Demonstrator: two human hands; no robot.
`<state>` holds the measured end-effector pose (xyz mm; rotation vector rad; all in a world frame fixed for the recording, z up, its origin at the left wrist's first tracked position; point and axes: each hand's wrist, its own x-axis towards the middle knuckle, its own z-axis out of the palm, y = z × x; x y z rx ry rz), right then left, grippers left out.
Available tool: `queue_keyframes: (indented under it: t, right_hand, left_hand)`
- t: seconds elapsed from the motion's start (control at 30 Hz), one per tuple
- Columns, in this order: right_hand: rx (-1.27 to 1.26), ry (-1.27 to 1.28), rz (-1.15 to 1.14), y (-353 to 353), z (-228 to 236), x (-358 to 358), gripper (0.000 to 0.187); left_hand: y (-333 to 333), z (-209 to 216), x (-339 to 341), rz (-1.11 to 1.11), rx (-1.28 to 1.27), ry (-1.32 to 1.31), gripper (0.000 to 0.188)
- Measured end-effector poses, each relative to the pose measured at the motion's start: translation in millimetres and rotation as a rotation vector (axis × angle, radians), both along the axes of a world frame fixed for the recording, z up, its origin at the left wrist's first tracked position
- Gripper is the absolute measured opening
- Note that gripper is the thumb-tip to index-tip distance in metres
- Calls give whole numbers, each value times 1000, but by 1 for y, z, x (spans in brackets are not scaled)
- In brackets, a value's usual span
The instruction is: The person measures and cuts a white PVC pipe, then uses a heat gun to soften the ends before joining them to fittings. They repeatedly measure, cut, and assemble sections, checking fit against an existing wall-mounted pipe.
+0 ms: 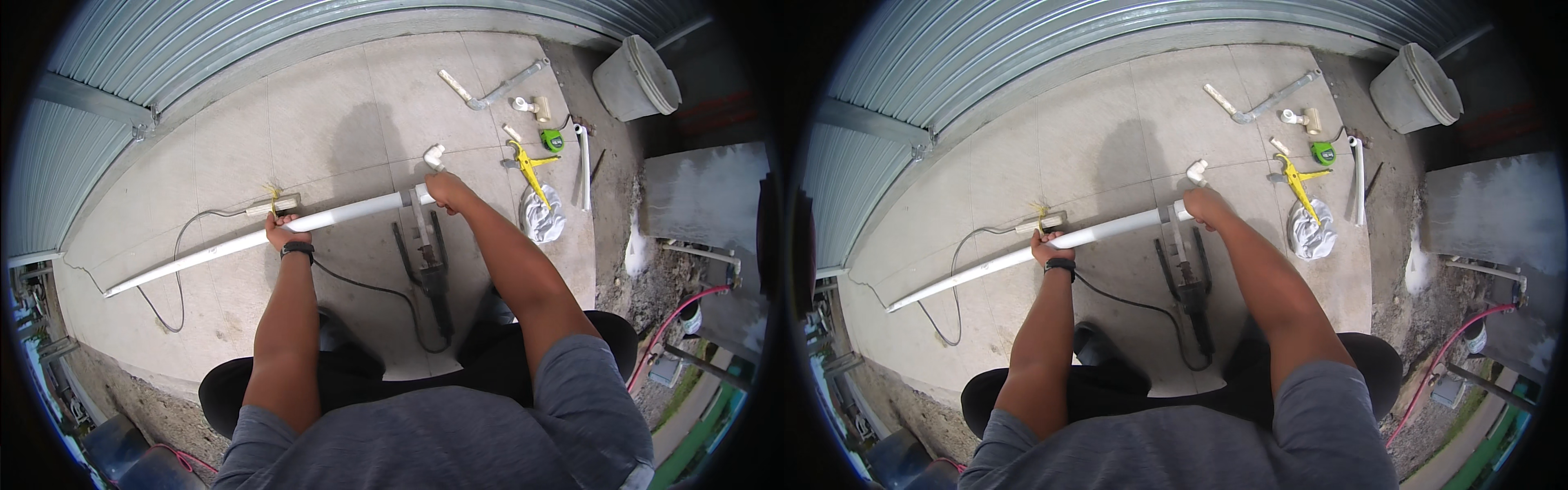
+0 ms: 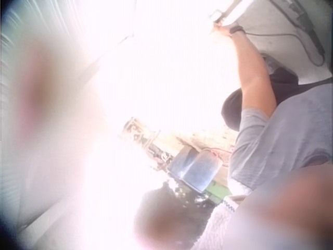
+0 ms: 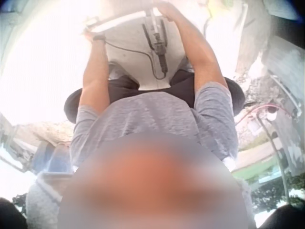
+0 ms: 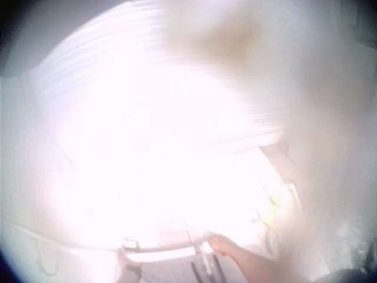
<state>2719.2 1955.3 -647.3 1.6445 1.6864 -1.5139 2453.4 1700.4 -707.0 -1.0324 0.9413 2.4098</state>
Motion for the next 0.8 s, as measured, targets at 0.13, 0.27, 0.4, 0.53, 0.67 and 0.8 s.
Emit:
queue_keyframes:
  t: [0.13, 0.27, 0.4, 0.53, 0.67, 0.8]
  right_hand:
    - [4, 100, 48, 2, 2, 12, 47]
    - [57, 150, 39, 3, 0, 16, 54]
    - [84, 136, 147, 14, -1, 21, 61]
    - [146, 193, 177, 20, -8, 30, 65]
    - [284, 387, 163, 13, -22, 43, 62]
    - [419, 542, 162, -6, -29, 42, 59]
  left_hand:
    - [15, 10, 4, -60, -338, -112, 27]
    - [20, 27, 42, -668, -884, -108, 92]
    - [11, 38, 109, -1749, -984, 414, 91]
    - [39, 52, 107, -1621, -758, 918, 64]
    - [57, 77, 57, -1427, -973, 1048, 40]
    - [68, 98, 37, -1912, -1167, 1050, 56]
